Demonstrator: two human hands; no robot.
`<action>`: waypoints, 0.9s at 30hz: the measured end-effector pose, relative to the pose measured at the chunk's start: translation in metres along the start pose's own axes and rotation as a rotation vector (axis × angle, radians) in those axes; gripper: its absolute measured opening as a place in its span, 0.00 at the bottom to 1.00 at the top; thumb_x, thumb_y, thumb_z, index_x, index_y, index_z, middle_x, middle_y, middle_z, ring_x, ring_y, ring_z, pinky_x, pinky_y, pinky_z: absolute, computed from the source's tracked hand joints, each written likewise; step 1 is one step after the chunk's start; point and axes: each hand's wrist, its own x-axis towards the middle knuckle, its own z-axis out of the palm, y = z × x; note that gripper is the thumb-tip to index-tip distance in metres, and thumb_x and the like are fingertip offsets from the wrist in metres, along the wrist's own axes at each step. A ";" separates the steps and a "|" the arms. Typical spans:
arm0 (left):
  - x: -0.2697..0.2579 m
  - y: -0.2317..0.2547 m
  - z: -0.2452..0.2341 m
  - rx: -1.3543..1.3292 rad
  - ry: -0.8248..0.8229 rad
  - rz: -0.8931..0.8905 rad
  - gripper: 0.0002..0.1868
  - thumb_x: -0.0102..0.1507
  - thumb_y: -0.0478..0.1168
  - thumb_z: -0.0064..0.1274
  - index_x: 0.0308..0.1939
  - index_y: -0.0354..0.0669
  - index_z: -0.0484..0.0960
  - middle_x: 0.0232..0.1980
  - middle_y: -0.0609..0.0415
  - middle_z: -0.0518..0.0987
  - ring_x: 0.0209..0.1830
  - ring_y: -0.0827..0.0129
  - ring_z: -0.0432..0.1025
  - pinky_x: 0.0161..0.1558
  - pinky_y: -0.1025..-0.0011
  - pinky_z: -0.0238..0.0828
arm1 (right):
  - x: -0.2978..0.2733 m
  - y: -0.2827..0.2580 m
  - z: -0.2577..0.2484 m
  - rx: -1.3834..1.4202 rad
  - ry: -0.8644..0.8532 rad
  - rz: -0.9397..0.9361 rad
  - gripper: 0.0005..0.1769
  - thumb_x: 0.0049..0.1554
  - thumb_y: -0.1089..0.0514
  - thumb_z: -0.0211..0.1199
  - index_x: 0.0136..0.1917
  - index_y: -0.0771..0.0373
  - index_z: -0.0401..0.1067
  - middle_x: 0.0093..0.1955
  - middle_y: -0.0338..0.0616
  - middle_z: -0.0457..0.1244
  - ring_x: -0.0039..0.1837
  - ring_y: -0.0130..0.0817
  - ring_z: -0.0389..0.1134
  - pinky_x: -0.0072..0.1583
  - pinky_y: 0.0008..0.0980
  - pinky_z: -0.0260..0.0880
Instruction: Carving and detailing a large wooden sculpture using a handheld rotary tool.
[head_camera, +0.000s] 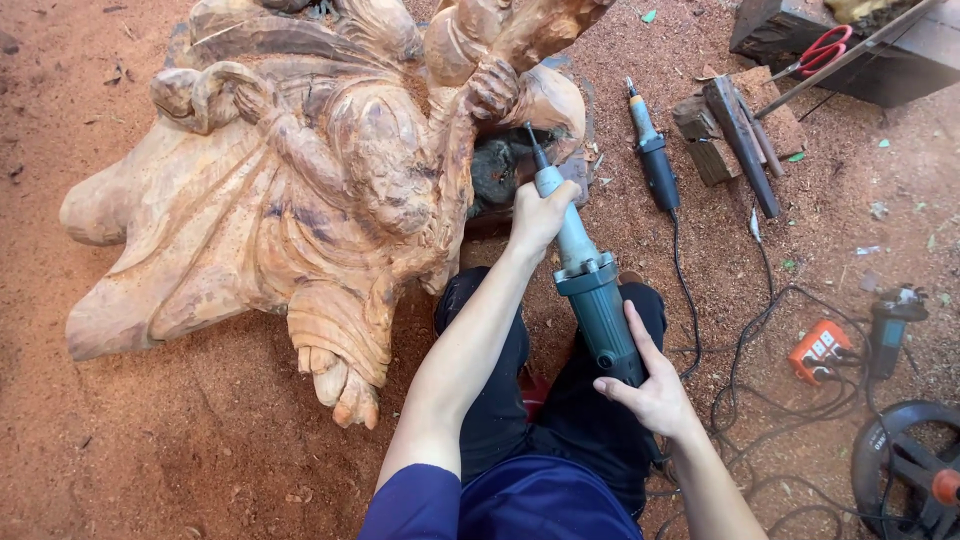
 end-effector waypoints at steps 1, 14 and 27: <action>0.004 -0.008 -0.001 0.000 -0.001 0.000 0.11 0.50 0.42 0.59 0.24 0.44 0.72 0.24 0.57 0.66 0.26 0.72 0.64 0.31 0.70 0.59 | 0.000 -0.004 -0.001 0.000 0.001 0.000 0.65 0.38 0.61 0.78 0.83 0.41 0.52 0.80 0.57 0.53 0.75 0.55 0.59 0.64 0.56 0.64; 0.012 -0.019 -0.002 -0.004 0.067 -0.017 0.14 0.47 0.44 0.62 0.25 0.40 0.74 0.27 0.55 0.66 0.29 0.70 0.66 0.32 0.68 0.60 | -0.001 -0.033 -0.007 -0.052 -0.022 0.067 0.64 0.38 0.59 0.80 0.82 0.35 0.54 0.80 0.56 0.54 0.78 0.58 0.54 0.71 0.56 0.58; 0.004 -0.016 -0.011 -0.153 0.109 -0.084 0.24 0.46 0.46 0.64 0.36 0.31 0.74 0.34 0.48 0.70 0.38 0.65 0.67 0.39 0.62 0.63 | 0.007 -0.074 -0.024 -0.207 -0.116 0.178 0.64 0.38 0.56 0.80 0.81 0.27 0.52 0.77 0.61 0.57 0.76 0.63 0.56 0.71 0.57 0.62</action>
